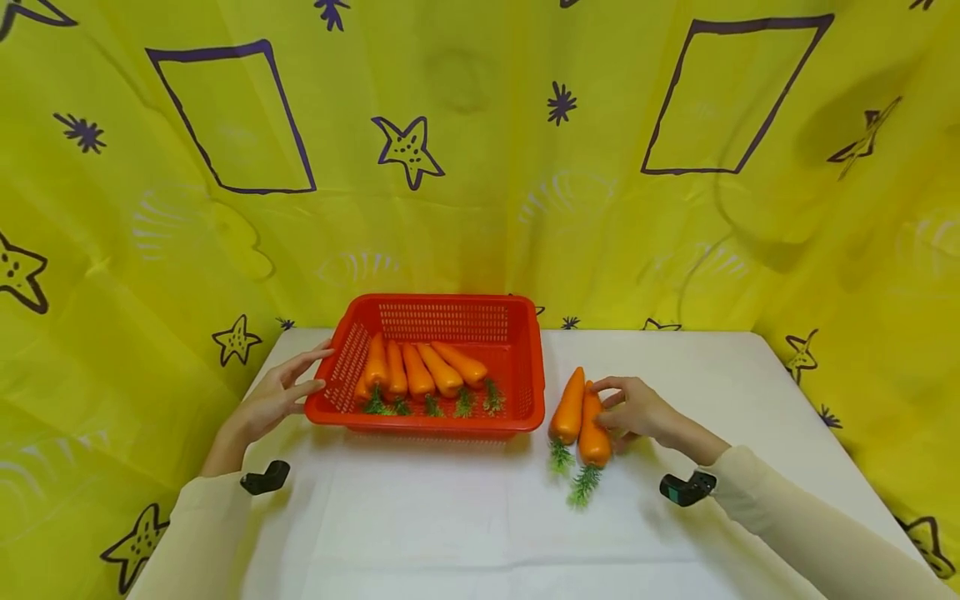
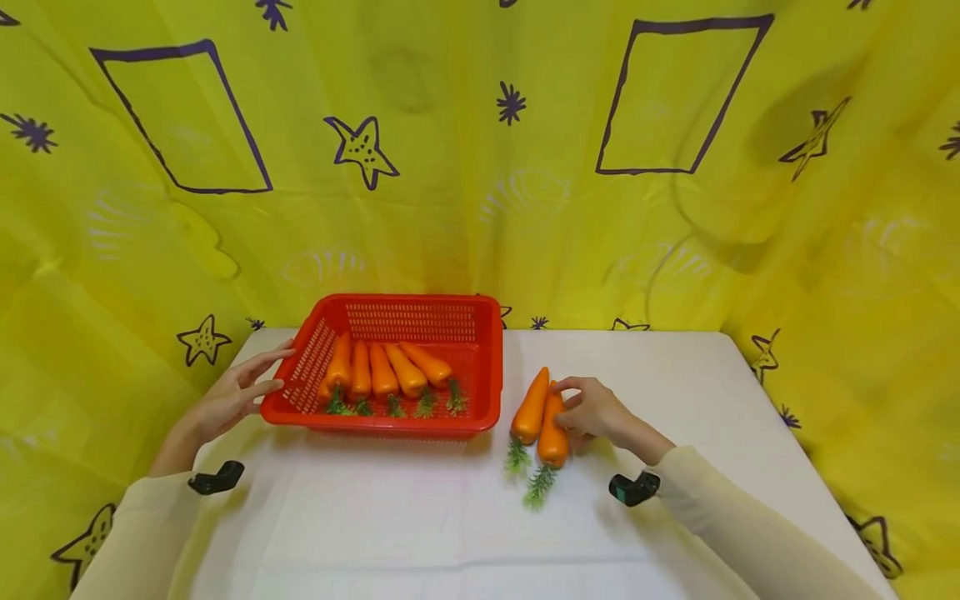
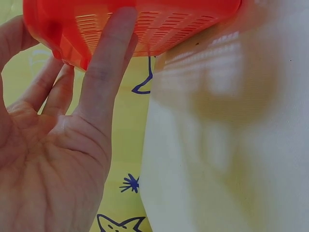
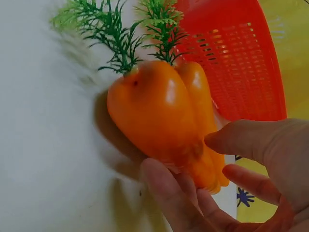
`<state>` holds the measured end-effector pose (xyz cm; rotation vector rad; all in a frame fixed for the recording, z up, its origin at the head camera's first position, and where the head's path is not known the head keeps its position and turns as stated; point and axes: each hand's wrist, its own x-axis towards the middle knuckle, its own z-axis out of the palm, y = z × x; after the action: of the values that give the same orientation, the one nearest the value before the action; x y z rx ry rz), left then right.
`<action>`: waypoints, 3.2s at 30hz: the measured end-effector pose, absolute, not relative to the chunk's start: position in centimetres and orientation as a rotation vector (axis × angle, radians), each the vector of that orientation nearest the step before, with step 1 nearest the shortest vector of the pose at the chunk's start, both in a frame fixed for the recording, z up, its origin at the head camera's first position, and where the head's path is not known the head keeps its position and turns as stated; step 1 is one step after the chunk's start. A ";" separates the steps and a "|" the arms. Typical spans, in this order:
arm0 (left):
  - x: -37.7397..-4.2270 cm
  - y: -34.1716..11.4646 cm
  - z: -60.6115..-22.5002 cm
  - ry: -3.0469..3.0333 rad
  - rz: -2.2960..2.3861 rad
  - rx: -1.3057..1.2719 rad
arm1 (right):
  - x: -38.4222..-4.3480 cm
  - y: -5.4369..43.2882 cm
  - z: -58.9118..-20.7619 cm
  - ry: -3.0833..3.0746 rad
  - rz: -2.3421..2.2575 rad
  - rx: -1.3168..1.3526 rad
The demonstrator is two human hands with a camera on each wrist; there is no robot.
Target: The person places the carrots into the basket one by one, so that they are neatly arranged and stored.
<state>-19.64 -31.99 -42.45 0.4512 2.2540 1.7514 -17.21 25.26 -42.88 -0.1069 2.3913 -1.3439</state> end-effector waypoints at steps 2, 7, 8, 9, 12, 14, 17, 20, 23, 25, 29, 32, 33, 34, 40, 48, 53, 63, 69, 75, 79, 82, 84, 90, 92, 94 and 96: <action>-19.6 -32.0 -42.5 2.256 1.749 0.440 | -17.3 25.2 -43.0 2.365 -1.352 -0.114; -19.7 -31.9 -42.6 2.257 1.741 0.453 | -17.4 25.1 -43.5 2.336 -1.346 -0.124; -19.7 -31.9 -42.6 2.255 1.741 0.459 | -17.4 25.0 -43.6 2.343 -1.343 -0.117; -19.7 -32.0 -42.6 2.255 1.741 0.459 | -17.5 24.9 -43.7 2.350 -1.343 -0.107; -19.7 -32.0 -42.5 2.257 1.742 0.456 | -17.5 24.4 -43.8 2.366 -1.338 -0.094; -19.7 -32.0 -42.5 2.259 1.740 0.458 | -17.5 24.0 -43.8 2.384 -1.335 -0.064; -19.7 -32.0 -42.4 2.260 1.739 0.464 | -17.4 23.6 -43.8 2.405 -1.333 -0.036; -19.8 -31.9 -42.4 2.258 1.742 0.461 | -17.3 23.7 -43.8 2.414 -1.333 -0.055; -19.7 -31.9 -42.4 2.258 1.745 0.454 | -17.3 24.0 -43.6 2.401 -1.347 -0.094; -19.7 -32.0 -42.4 2.256 1.747 0.452 | -17.4 24.3 -43.3 2.382 -1.369 -0.112; -19.5 -32.1 -42.5 2.250 1.753 0.455 | -17.8 24.9 -41.9 2.354 -1.403 -0.181; -19.4 -32.2 -42.6 2.249 1.756 0.462 | -18.2 25.5 -40.6 2.354 -1.426 -0.240; -19.4 -32.2 -42.6 2.249 1.757 0.464 | -18.3 25.7 -40.0 2.363 -1.431 -0.267; -19.4 -32.2 -42.6 2.251 1.758 0.465 | -18.4 26.0 -39.5 2.367 -1.441 -0.295; -19.2 -32.2 -42.6 2.251 1.762 0.451 | -19.0 26.9 -36.1 2.385 -1.530 -0.419; -19.1 -32.3 -42.6 2.253 1.773 0.459 | -19.6 26.4 -32.9 2.433 -1.667 -0.485; -19.1 -32.3 -42.7 2.253 1.777 0.464 | -19.9 25.8 -32.4 2.441 -1.663 -0.523; -19.3 -32.4 -42.7 2.264 1.778 0.447 | -22.2 22.5 -31.9 2.403 -1.633 -0.602; -19.4 -31.9 -42.6 2.258 1.782 0.465 | -25.1 17.9 -31.7 2.371 -1.558 -0.708; -19.6 -31.9 -42.8 2.252 1.793 0.465 | -27.6 12.4 -32.5 2.292 -1.479 -0.741; -19.8 -32.0 -43.0 2.254 1.783 0.472 | -29.0 9.2 -33.6 2.226 -1.447 -0.745; -19.9 -32.1 -43.1 2.251 1.785 0.472 | -29.8 7.0 -34.7 2.201 -1.409 -0.759; -19.9 -32.2 -43.1 2.251 1.787 0.469 | -30.4 5.7 -35.5 2.192 -1.385 -0.753; -20.1 -32.1 -43.1 2.254 1.781 0.459 | -31.7 2.5 -37.9 2.105 -1.376 -0.690; -20.1 -32.1 -43.1 2.253 1.781 0.457 | -31.9 1.5 -38.5 2.082 -1.371 -0.681; -20.1 -32.1 -43.1 2.260 1.777 0.455 | -32.2 0.7 -39.0 2.068 -1.362 -0.670; -20.0 -32.2 -43.1 2.267 1.773 0.452 | -32.4 0.0 -39.4 2.043 -1.362 -0.653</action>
<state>-20.05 -32.16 -43.07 0.4520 2.2670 1.7733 -32.44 0.00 -39.45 -0.6525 2.0431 -1.3623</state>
